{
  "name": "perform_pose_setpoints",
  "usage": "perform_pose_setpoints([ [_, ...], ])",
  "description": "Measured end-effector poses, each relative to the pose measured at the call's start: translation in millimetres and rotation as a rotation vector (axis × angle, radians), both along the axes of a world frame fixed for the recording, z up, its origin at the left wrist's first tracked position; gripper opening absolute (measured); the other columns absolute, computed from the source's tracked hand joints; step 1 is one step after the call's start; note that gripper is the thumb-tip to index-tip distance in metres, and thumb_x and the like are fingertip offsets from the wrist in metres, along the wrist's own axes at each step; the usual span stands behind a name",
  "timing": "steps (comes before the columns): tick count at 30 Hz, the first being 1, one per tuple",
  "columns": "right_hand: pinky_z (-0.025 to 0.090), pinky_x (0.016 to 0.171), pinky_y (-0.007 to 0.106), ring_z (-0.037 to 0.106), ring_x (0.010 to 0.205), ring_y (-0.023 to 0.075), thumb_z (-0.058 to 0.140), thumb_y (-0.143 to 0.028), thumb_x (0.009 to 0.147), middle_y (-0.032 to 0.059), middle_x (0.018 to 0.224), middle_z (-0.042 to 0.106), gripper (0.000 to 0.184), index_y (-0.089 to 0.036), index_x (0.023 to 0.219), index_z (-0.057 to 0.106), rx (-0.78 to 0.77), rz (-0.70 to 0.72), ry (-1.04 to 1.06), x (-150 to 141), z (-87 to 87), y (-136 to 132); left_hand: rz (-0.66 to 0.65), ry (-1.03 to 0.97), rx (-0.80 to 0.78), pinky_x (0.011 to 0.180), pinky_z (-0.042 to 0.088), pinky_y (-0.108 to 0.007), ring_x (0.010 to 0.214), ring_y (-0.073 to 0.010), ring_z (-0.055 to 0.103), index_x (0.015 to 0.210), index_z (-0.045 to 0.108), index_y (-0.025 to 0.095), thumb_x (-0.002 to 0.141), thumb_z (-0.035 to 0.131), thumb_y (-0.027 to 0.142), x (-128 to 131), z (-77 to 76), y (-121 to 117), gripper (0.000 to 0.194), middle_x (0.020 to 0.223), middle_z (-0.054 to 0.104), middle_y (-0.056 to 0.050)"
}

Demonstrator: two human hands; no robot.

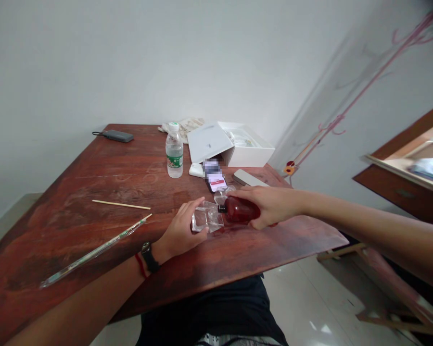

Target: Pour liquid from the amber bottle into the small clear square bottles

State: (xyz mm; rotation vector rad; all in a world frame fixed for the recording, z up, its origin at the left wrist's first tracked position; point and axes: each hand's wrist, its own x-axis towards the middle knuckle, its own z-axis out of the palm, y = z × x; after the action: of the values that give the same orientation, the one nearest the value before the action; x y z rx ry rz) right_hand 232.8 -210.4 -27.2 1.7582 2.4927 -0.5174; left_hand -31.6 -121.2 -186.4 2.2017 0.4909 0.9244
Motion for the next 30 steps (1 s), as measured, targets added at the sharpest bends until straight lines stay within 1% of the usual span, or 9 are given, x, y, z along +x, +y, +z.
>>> perform_pose_setpoints([
  [3, 0.055, 0.096, 0.046, 0.072, 0.111, 0.0357, 0.082, -0.029, 0.069, 0.0109, 0.133, 0.073, 0.086, -0.024, 0.151, 0.057, 0.007, 0.018, -0.005, 0.5, -0.4, -0.2, -0.001, 0.002, 0.001, 0.122, 0.044, -0.05, 0.136, -0.032, 0.058, 0.154, 0.048, 0.018, 0.085, 0.069, 0.021, -0.2, -0.2, -0.1, 0.072, 0.146, 0.062, -0.014],
  [9, 0.054, 0.098, 0.047, 0.07, 0.114, 0.0363, 0.081, -0.029, 0.071, 0.0146, 0.136, 0.071, 0.085, -0.019, 0.152, 0.056, -0.019, -0.002, -0.045, -1.5, 1.4, -0.8, 0.001, 0.015, -0.01, 0.123, 0.043, -0.052, 0.137, -0.0329, 0.057, 0.154, 0.048, 0.018, 0.084, 0.069, 0.022, -0.7, 0.9, -0.3, 0.073, 0.148, 0.061, -0.015],
  [13, 0.054, 0.099, 0.046, 0.071, 0.111, 0.0346, 0.082, -0.03, 0.071, 0.0133, 0.134, 0.072, 0.085, -0.021, 0.152, 0.056, -0.013, 0.016, -0.029, -1.8, 2.2, -0.7, -0.001, 0.021, -0.024, 0.123, 0.043, -0.052, 0.138, -0.0332, 0.057, 0.154, 0.048, 0.019, 0.084, 0.069, 0.021, -1.1, 2.5, -0.6, 0.074, 0.149, 0.06, -0.014],
  [17, 0.054, 0.098, 0.047, 0.071, 0.11, 0.0353, 0.083, -0.03, 0.07, 0.0117, 0.132, 0.073, 0.085, -0.023, 0.15, 0.057, 0.0, 0.018, 0.003, 0.1, 1.3, -0.5, -0.002, 0.025, -0.021, 0.123, 0.043, -0.052, 0.138, -0.0331, 0.057, 0.155, 0.047, 0.02, 0.084, 0.069, 0.021, -1.1, 2.3, -0.9, 0.074, 0.149, 0.06, -0.014],
  [21, 0.055, 0.096, 0.046, 0.071, 0.108, 0.0347, 0.082, -0.029, 0.069, 0.0106, 0.129, 0.074, 0.082, -0.024, 0.148, 0.06, 0.006, 0.022, 0.031, 1.7, 0.1, -0.2, 0.007, 0.023, -0.017, 0.123, 0.043, -0.052, 0.138, -0.033, 0.057, 0.155, 0.047, 0.02, 0.084, 0.07, 0.02, -0.9, 1.5, -1.2, 0.074, 0.149, 0.06, -0.014],
  [30, 0.055, 0.094, 0.047, 0.071, 0.11, 0.0351, 0.08, -0.029, 0.072, 0.0141, 0.132, 0.072, 0.083, -0.02, 0.151, 0.056, -0.042, 0.004, -0.015, -1.8, 1.8, -0.2, -0.001, 0.028, -0.023, 0.123, 0.042, -0.053, 0.139, -0.0328, 0.056, 0.154, 0.046, 0.018, 0.085, 0.068, 0.02, -1.0, 1.1, -1.4, 0.073, 0.149, 0.059, -0.015],
])
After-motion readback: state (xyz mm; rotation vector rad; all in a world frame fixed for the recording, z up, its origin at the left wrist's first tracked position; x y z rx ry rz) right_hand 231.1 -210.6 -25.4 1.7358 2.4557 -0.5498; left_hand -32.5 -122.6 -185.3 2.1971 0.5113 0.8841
